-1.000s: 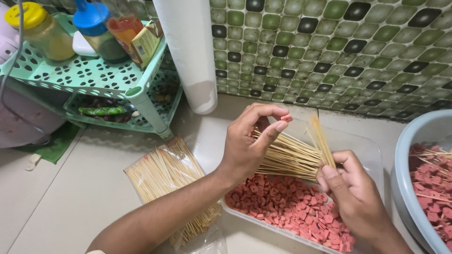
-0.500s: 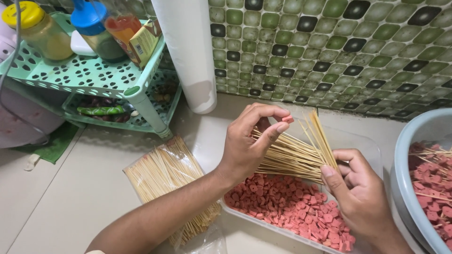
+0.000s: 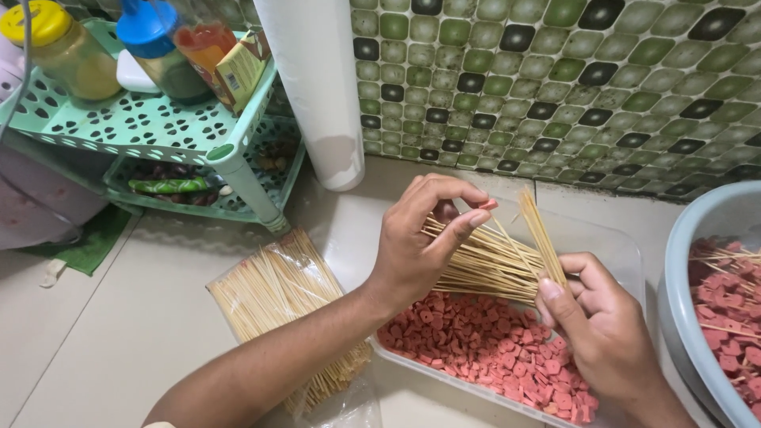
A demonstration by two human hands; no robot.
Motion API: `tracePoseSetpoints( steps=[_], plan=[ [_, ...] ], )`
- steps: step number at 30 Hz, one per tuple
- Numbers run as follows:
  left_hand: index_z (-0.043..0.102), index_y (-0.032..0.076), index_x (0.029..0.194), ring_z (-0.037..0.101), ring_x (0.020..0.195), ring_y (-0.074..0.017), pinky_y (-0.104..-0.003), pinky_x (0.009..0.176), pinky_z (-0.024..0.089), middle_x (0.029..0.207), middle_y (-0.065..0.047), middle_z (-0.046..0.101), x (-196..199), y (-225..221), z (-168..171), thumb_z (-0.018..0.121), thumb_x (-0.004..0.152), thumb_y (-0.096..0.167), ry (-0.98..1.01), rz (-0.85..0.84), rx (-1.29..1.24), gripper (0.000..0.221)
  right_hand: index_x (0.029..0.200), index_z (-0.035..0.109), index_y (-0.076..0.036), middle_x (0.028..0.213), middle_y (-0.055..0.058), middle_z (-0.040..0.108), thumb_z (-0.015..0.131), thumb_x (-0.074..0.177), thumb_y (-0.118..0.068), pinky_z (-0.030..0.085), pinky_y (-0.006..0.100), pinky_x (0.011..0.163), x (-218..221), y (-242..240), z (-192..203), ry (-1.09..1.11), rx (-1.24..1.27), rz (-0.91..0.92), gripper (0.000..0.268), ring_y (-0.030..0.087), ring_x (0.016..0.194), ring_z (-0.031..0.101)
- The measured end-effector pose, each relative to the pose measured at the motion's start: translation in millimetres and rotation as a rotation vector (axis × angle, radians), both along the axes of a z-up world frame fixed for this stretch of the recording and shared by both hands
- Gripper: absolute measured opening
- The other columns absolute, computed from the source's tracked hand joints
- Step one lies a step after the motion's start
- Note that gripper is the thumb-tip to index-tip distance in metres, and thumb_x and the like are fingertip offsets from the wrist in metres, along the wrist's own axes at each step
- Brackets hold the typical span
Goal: Skewering small diced pieces of food onto wooden sticks and organizing the sticks.
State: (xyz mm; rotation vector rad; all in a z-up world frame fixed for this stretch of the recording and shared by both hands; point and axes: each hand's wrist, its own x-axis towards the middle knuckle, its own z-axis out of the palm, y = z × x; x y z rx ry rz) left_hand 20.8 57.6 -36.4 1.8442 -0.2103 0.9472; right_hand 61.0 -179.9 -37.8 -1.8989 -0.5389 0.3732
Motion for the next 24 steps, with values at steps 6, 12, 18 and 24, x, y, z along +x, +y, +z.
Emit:
tracePoseSetpoints(
  steps=[6,12,18,24],
  plan=[
    [0.066,0.016,0.110,0.059,0.090,-0.0078,-0.021,0.076,0.055,0.109,0.002,0.069,0.7,-0.3,-3.0,0.073,0.094,0.014,-0.025,-0.009,0.031,0.017,0.118,0.061,0.001,0.066,0.008,0.062,0.052,0.101,-0.010,0.046,0.029,0.052,0.2,-1.1,-3.5,-0.004,0.063,0.013,0.022,0.016,0.057,0.057],
    [0.067,0.016,0.110,0.061,0.096,-0.0118,-0.025,0.082,0.057,0.108,0.001,0.068,-3.1,-2.4,2.1,0.079,0.090,0.006,-0.054,0.022,0.099,0.025,0.119,0.059,0.001,0.068,0.008,0.061,0.052,0.101,-0.010,0.047,0.029,0.052,1.4,-1.8,-5.3,0.001,0.076,0.023,0.023,0.015,0.058,0.057],
    [0.066,0.016,0.111,0.059,0.094,-0.0119,-0.026,0.082,0.054,0.109,0.002,0.067,-6.6,-3.2,4.9,0.079,0.090,0.005,-0.062,0.030,0.147,0.026,0.118,0.058,0.001,0.068,0.009,0.061,0.052,0.100,-0.008,0.046,0.029,0.052,1.6,-2.6,-6.9,0.006,0.108,0.024,0.021,0.016,0.059,0.057],
    [0.065,0.016,0.111,0.060,0.100,-0.0136,-0.029,0.088,0.051,0.110,0.003,0.066,-7.9,-5.7,5.3,0.080,0.090,0.008,-0.081,0.044,0.179,0.027,0.117,0.059,0.001,0.067,0.007,0.060,0.052,0.101,-0.009,0.045,0.028,0.048,1.0,-1.3,-5.1,-0.021,0.105,0.028,0.020,0.015,0.056,0.056]
  ],
)
